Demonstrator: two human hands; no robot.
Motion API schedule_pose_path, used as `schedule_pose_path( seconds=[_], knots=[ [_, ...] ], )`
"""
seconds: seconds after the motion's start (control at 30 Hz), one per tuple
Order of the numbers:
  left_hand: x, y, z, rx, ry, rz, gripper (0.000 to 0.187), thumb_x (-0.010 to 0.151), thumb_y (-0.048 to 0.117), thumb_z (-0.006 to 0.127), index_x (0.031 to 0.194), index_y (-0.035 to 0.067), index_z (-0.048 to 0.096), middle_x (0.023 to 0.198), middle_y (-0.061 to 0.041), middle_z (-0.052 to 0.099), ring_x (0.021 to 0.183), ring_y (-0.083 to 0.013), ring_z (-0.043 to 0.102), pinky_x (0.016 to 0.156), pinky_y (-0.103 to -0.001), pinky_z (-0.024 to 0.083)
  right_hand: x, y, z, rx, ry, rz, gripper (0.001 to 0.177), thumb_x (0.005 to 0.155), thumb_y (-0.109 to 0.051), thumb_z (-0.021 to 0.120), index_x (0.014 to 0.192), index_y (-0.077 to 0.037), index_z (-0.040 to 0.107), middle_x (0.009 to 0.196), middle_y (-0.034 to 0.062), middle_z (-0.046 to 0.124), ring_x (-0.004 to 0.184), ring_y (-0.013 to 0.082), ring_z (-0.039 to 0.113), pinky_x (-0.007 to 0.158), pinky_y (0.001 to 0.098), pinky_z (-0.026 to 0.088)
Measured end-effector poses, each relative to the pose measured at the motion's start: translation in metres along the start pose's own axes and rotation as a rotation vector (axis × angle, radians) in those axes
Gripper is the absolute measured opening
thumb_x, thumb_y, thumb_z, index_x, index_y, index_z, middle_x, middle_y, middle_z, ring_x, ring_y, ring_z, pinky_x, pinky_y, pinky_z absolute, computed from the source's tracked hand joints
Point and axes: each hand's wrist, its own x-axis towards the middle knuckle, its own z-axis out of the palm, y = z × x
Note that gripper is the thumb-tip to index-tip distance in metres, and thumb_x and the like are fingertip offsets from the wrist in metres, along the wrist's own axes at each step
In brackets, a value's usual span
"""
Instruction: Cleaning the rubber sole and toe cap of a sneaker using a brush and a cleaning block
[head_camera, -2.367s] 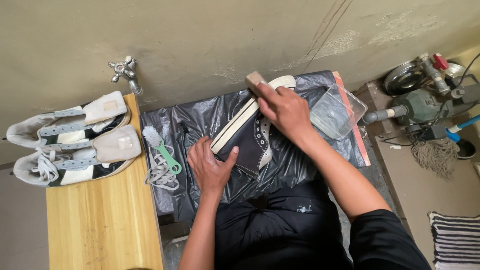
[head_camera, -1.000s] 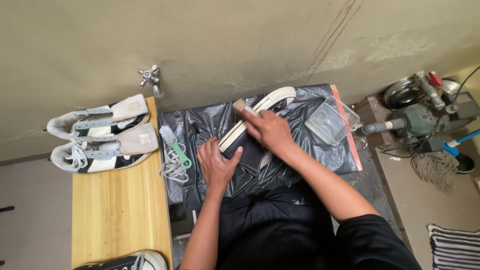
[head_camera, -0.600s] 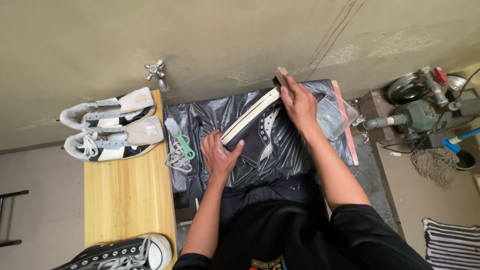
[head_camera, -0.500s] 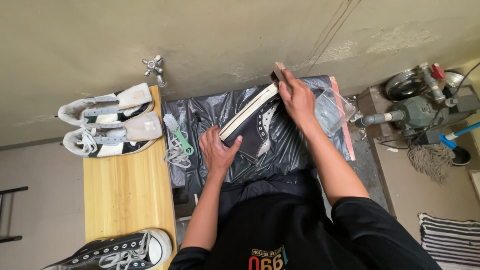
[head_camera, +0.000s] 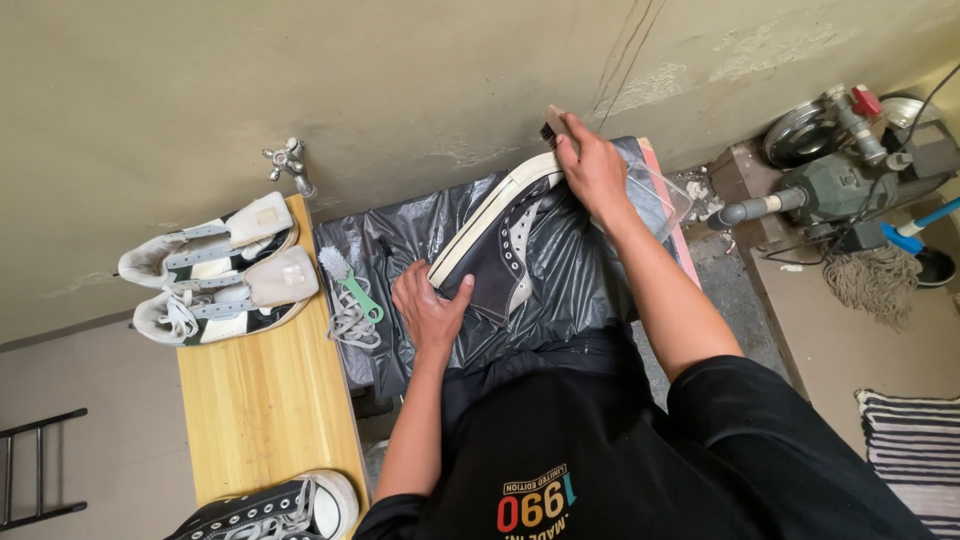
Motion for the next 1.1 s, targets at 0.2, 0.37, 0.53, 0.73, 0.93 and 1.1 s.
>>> schedule_pose_path(
  seconds=[0.2, 0.37, 0.53, 0.73, 0.93, 1.1],
  knots=[
    [-0.003, 0.001, -0.003, 0.023, -0.024, -0.019, 0.066, 0.075, 0.062, 0.082, 0.107, 0.008, 0.062, 0.121, -0.011, 0.064, 0.118, -0.0348, 0.058, 0.115, -0.055, 0.036, -0.008, -0.020, -0.036, 0.272, 0.099, 0.092, 0.054, 0.108, -0.033, 0.049, 0.158, -0.015, 0.039, 0.144, 0.0366, 0.053, 0.133, 0.0548, 0.048, 0.110, 0.0648, 0.039],
    [0.004, 0.003, -0.005, -0.001, -0.029, 0.010, 0.070, 0.075, 0.061, 0.082, 0.115, 0.008, 0.062, 0.123, -0.011, 0.063, 0.120, -0.0347, 0.056, 0.115, -0.055, 0.034, -0.057, -0.067, -0.019, 0.343, -0.046, -0.056, 0.058, 0.099, -0.025, 0.059, 0.152, -0.008, 0.045, 0.136, 0.0375, 0.056, 0.126, 0.0569, 0.053, 0.106, 0.0646, 0.043],
    [-0.005, -0.024, 0.017, -0.045, -0.044, 0.025, 0.068, 0.075, 0.044, 0.084, 0.127, 0.007, 0.060, 0.128, -0.013, 0.061, 0.124, -0.0362, 0.053, 0.116, -0.058, 0.031, -0.134, -0.116, 0.038, 0.085, -0.308, -0.349, 0.064, 0.090, -0.032, 0.056, 0.150, -0.011, 0.046, 0.115, 0.0192, 0.069, 0.099, 0.0417, 0.072, 0.074, 0.0464, 0.062],
    [-0.018, -0.062, 0.044, 0.022, 0.017, 0.072, 0.052, 0.080, 0.040, 0.078, 0.114, 0.003, 0.063, 0.118, -0.013, 0.063, 0.123, -0.0337, 0.055, 0.117, -0.052, 0.034, -0.153, -0.105, 0.109, -0.364, 0.005, -0.858, 0.036, 0.105, -0.035, 0.047, 0.140, -0.031, 0.057, 0.092, 0.0060, 0.053, 0.068, 0.0263, 0.063, 0.049, 0.0366, 0.048],
    [-0.004, -0.018, 0.011, 0.028, -0.018, 0.022, 0.059, 0.074, 0.038, 0.080, 0.119, 0.003, 0.064, 0.122, -0.012, 0.063, 0.123, -0.0337, 0.055, 0.115, -0.055, 0.035, -0.122, -0.084, 0.086, -0.314, 0.029, -0.875, 0.035, 0.106, -0.027, 0.048, 0.138, -0.031, 0.061, 0.089, 0.0080, 0.058, 0.065, 0.0231, 0.063, 0.048, 0.0344, 0.049],
    [0.006, -0.003, -0.005, -0.066, -0.064, -0.008, 0.063, 0.079, 0.058, 0.081, 0.114, 0.008, 0.065, 0.122, -0.010, 0.065, 0.121, -0.0348, 0.055, 0.115, -0.055, 0.033, -0.064, -0.057, 0.024, -0.445, 0.057, -0.418, 0.038, 0.107, -0.042, 0.050, 0.144, -0.039, 0.056, 0.095, 0.0098, 0.056, 0.071, 0.0365, 0.067, 0.056, 0.0495, 0.056]
  ],
)
